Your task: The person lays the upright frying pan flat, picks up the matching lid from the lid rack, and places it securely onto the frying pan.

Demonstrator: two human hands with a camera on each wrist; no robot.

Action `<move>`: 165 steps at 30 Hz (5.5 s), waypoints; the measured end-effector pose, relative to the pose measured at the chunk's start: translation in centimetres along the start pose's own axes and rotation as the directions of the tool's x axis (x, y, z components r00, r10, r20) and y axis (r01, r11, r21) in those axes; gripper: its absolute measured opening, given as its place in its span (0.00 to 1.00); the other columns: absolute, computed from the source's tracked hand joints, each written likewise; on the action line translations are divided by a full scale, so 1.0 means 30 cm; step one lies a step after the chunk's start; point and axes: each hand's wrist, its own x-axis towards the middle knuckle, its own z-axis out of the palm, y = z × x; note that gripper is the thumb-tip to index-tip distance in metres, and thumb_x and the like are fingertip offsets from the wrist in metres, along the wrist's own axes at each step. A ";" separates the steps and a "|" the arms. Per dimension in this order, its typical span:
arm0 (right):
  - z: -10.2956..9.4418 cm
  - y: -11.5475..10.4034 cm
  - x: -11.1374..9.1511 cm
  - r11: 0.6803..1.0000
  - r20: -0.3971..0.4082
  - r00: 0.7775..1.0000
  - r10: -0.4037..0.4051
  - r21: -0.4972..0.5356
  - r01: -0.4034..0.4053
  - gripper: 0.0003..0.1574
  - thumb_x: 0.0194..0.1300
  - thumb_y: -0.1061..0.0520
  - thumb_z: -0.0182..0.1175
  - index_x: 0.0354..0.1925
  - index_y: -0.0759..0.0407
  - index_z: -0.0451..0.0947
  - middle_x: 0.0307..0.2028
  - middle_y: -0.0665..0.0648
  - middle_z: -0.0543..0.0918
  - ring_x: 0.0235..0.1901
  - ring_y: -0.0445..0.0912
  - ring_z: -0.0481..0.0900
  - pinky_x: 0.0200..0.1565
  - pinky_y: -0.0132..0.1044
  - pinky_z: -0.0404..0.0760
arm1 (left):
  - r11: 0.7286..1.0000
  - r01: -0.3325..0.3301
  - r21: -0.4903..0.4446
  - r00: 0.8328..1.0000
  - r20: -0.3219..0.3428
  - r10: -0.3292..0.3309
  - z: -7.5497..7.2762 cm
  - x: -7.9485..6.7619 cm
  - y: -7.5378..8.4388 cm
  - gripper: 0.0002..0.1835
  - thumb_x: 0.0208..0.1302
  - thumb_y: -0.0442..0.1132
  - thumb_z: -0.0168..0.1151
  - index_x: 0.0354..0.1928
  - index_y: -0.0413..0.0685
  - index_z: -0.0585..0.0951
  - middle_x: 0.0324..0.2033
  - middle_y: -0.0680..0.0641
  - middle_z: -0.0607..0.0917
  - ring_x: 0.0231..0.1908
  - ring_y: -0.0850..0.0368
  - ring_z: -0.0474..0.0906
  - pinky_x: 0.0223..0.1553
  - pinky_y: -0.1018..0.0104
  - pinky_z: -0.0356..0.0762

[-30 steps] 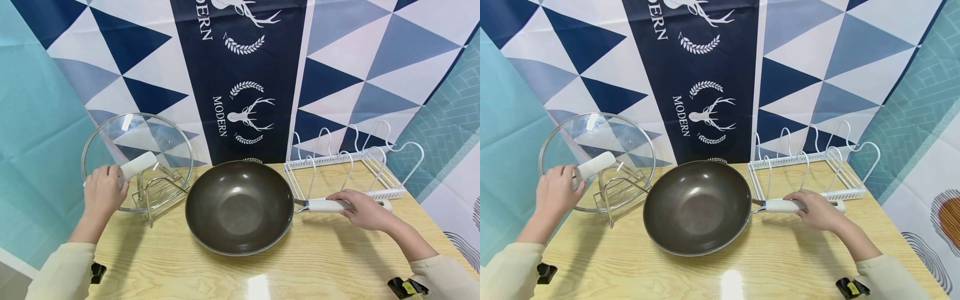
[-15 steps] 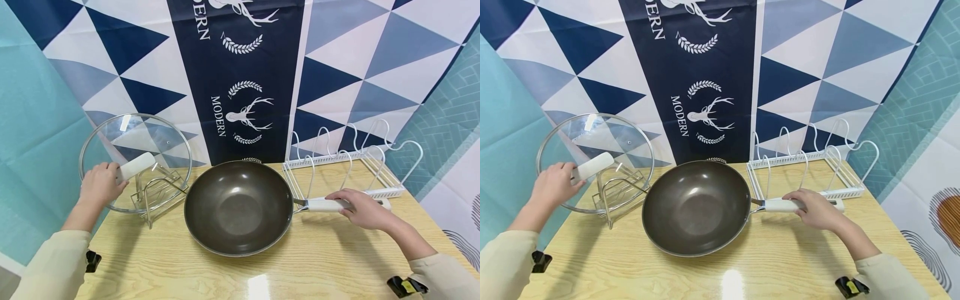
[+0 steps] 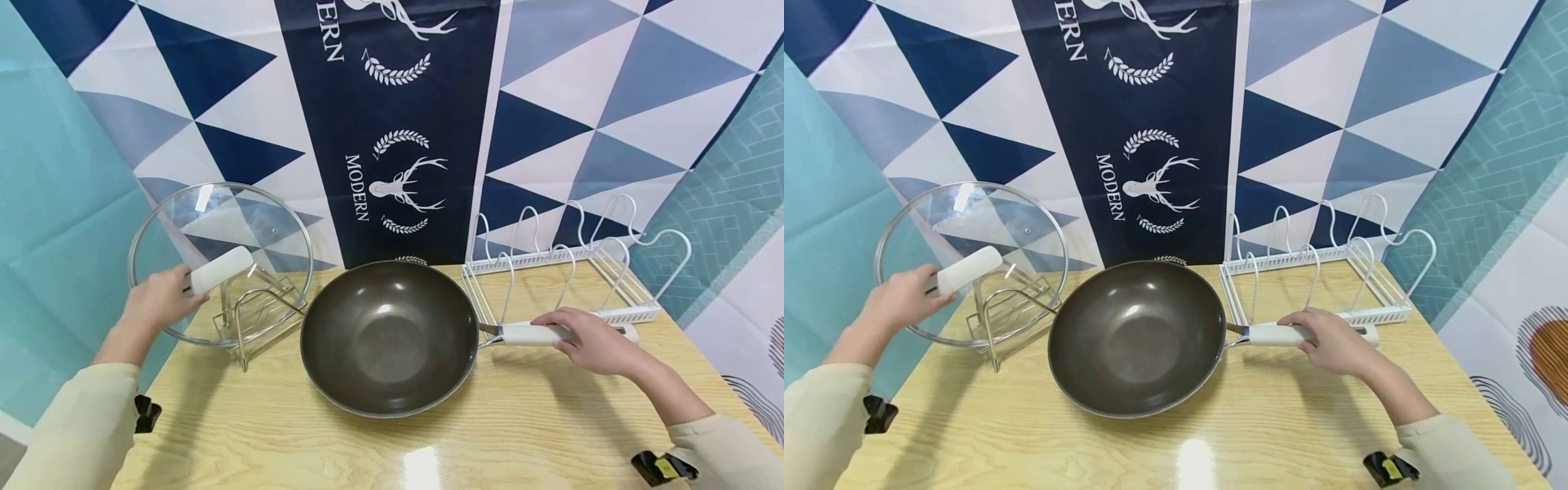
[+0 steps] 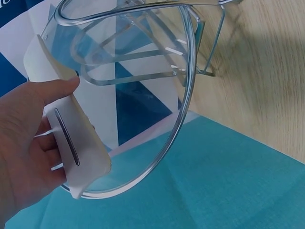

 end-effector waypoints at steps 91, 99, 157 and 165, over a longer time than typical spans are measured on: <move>-0.024 -0.128 0.088 0.994 -0.160 0.987 0.002 0.105 0.015 0.16 0.55 0.67 0.66 0.44 0.58 0.81 0.41 0.55 0.87 0.39 0.50 0.83 0.42 0.46 0.83 | 0.999 0.021 -0.034 0.938 -0.345 -0.031 0.061 -0.020 -0.032 0.18 0.46 0.48 0.74 0.28 0.45 0.77 0.12 0.49 0.75 0.16 0.53 0.67 0.18 0.59 0.55; -0.024 -0.149 0.125 0.993 -0.158 0.987 0.008 0.119 0.011 0.15 0.56 0.66 0.65 0.44 0.58 0.81 0.42 0.54 0.87 0.39 0.48 0.83 0.42 0.44 0.83 | 0.999 0.032 -0.037 0.912 -0.407 -0.044 0.024 -0.019 -0.013 0.18 0.45 0.48 0.73 0.28 0.45 0.76 0.12 0.48 0.74 0.16 0.52 0.65 0.18 0.58 0.54; -0.039 -0.285 0.287 0.979 -0.095 0.994 -0.062 0.190 0.079 0.12 0.62 0.60 0.63 0.46 0.58 0.81 0.43 0.55 0.86 0.40 0.49 0.81 0.44 0.44 0.82 | 0.999 -0.053 0.013 0.614 -0.788 0.043 -0.144 -0.084 0.127 0.17 0.38 0.41 0.74 0.22 0.41 0.74 0.13 0.39 0.74 0.12 0.54 0.58 0.22 0.64 0.43; -0.038 -0.306 0.334 0.967 -0.108 0.990 -0.089 0.228 0.112 0.13 0.61 0.61 0.63 0.46 0.59 0.81 0.42 0.56 0.87 0.40 0.50 0.83 0.43 0.45 0.83 | 0.998 -0.061 0.006 0.625 -0.780 0.043 -0.155 -0.093 0.178 0.18 0.36 0.40 0.77 0.24 0.40 0.77 0.15 0.38 0.78 0.13 0.49 0.63 0.21 0.63 0.44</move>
